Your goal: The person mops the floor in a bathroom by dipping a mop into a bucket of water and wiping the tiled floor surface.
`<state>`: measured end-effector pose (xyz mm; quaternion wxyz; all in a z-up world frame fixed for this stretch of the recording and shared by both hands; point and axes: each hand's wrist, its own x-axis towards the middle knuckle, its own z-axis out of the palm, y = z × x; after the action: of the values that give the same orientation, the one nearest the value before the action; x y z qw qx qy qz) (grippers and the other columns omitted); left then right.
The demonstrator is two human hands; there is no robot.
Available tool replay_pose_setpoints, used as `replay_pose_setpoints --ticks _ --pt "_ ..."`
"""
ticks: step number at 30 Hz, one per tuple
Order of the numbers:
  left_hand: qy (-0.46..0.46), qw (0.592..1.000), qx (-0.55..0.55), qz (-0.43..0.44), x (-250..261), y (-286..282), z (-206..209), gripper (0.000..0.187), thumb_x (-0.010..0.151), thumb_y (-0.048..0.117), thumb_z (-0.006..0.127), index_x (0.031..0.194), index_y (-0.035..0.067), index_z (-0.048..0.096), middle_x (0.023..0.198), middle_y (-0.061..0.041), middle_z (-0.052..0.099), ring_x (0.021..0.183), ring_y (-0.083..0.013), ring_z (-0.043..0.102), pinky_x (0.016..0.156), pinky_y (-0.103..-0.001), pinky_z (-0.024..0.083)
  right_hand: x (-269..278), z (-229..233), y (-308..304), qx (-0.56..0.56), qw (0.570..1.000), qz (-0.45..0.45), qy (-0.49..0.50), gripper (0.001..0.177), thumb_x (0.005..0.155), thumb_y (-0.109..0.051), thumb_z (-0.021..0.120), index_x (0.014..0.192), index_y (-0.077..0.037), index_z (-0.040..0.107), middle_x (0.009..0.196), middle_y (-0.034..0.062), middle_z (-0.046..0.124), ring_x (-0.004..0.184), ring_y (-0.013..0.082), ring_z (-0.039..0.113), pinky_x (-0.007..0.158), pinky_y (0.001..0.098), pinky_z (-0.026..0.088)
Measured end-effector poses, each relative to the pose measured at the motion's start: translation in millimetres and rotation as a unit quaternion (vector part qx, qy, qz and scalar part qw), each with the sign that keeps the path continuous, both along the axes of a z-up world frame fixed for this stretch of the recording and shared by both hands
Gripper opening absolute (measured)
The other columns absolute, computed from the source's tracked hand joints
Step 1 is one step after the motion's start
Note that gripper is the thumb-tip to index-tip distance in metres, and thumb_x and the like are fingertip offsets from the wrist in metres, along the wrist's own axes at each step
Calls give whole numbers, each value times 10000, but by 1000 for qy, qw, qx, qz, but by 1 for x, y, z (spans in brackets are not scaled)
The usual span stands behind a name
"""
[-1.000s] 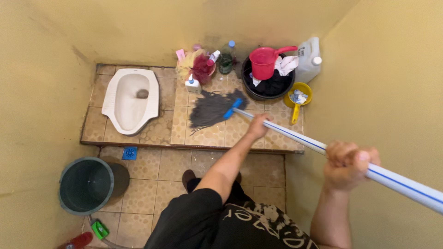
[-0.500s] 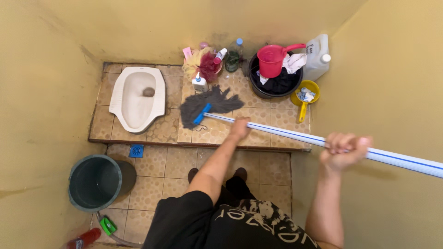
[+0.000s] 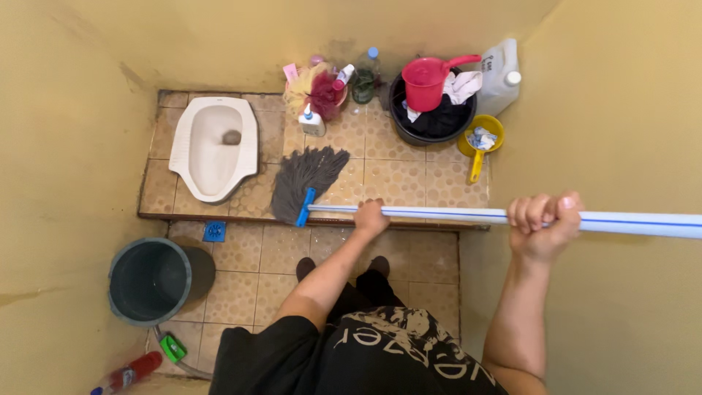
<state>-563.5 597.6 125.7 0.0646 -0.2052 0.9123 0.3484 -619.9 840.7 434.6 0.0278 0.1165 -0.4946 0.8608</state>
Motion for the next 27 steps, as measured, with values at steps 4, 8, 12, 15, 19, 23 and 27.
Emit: replay_pose_setpoints --ticks 4,8,12,15,19,23,27 --pt "45 997 26 -62 -32 45 -5 252 758 287 771 910 105 687 955 -185 707 976 -410 655 994 -517 466 10 30 26 47 996 -47 51 356 1100 -292 435 797 -160 305 482 -21 246 375 89 213 414 308 259" --pt "190 973 66 -112 -72 117 -19 132 761 160 690 882 115 657 923 -161 713 962 -397 654 933 -520 481 26 55 60 139 967 -145 156 357 1090 -267 456 783 -195 289 469 -34 235 337 69 215 371 298 255" --pt "240 934 147 -221 -100 184 -9 130 783 198 704 877 117 664 908 -149 720 952 -391 668 935 -524 474 55 65 90 153 953 -202 168 361 1147 -266 476 842 -167 311 486 -24 262 400 114 252 409 317 274" --pt "208 925 159 -274 -100 204 11 175 752 225 714 884 118 671 943 -138 725 979 -377 683 896 -507 519 65 61 107 141 939 -265 167 346 1188 -299 510 948 -144 315 516 9 300 430 138 273 443 322 275" --pt "92 934 113 -326 -110 178 36 275 742 296 779 942 121 708 1003 -171 697 1010 -388 665 864 -509 536 65 38 116 116 938 -273 176 353 1151 -390 505 972 -169 296 516 -16 287 389 106 257 413 299 250" --pt "117 957 30 -264 -125 125 25 249 776 153 701 1019 173 752 1074 -144 722 1061 -369 669 899 -485 544 45 -1 85 51 946 -281 155 387 1186 -388 472 898 -174 327 544 -35 283 403 84 256 434 300 264" --pt "149 973 49 -169 -125 74 28 275 787 188 721 1062 181 735 1101 -119 711 1048 -362 665 877 -487 536 31 -15 29 50 949 -263 164 368 1135 -372 520 911 -184 296 548 -46 272 415 65 230 385 264 222"
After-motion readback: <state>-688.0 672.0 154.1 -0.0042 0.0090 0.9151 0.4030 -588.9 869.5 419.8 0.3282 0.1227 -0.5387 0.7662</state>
